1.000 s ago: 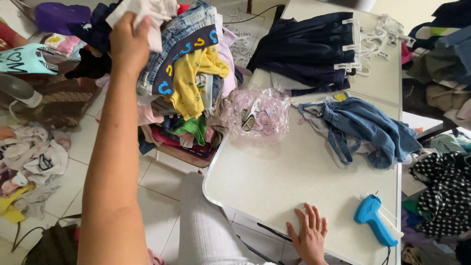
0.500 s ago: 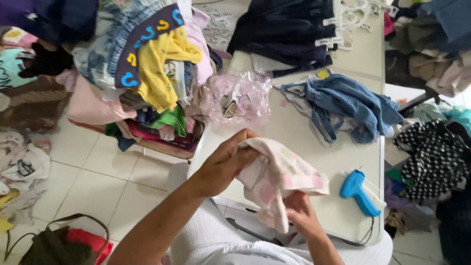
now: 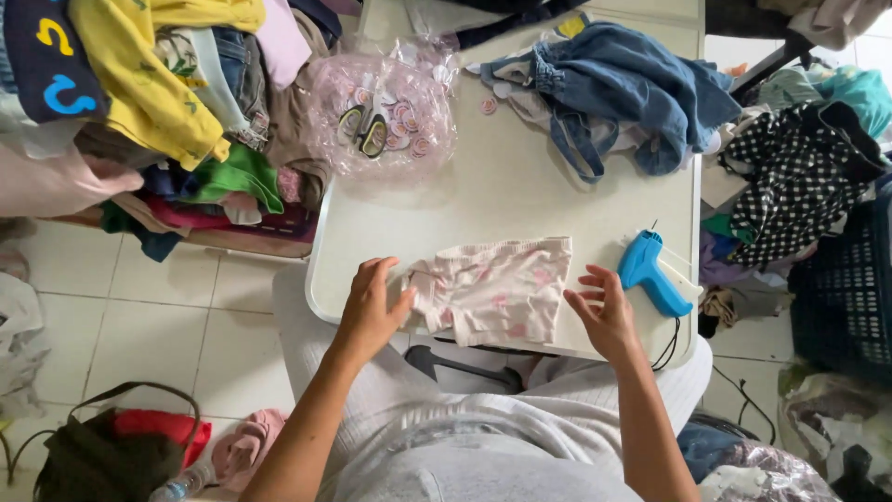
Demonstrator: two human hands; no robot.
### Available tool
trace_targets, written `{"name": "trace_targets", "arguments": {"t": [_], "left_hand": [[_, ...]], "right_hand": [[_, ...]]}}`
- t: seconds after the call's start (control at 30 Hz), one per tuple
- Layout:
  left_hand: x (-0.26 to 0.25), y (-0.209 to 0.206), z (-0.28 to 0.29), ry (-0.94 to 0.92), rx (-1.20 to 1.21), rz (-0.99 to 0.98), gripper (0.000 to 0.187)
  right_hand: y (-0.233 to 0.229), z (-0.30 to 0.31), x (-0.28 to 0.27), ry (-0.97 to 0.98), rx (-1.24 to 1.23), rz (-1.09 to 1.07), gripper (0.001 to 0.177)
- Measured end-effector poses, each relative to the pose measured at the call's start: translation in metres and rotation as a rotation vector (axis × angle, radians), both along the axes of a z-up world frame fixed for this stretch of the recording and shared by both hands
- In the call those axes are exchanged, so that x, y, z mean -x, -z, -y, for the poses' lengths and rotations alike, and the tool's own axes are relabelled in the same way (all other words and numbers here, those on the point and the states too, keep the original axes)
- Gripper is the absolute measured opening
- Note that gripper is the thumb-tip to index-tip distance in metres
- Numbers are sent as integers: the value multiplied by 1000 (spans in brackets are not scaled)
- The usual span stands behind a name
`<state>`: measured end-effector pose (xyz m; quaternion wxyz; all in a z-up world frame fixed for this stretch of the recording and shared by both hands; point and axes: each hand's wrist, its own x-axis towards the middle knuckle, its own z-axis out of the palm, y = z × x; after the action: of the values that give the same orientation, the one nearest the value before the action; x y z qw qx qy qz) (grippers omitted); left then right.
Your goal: A person uses a hot glue gun to attach small decorations or tags to various items of clothing, such as baby clothes and underwear, on a workspace table.
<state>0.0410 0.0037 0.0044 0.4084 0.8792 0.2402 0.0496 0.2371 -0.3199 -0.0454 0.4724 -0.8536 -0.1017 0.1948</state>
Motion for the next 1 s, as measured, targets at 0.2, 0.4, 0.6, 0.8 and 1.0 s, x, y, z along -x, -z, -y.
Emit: {"name": "trace_targets", "arguments": {"t": [0.2, 0.4, 0.6, 0.8, 1.0], "left_hand": [[-28, 46, 18, 145, -287, 42, 48], [-44, 69, 36, 170, -428, -159, 71], [-14, 66, 32, 286, -188, -393, 66], [-26, 34, 12, 125, -75, -208, 57], [-60, 105, 12, 175, -98, -222, 29]], "right_hand": [[14, -16, 16, -121, 168, 148, 51], [15, -36, 35, -311, 421, 383, 37], [5, -4, 17, -482, 606, 139, 16], [-4, -2, 0, -301, 394, 278, 42], [28, -33, -31, -264, 486, 240, 52]]}}
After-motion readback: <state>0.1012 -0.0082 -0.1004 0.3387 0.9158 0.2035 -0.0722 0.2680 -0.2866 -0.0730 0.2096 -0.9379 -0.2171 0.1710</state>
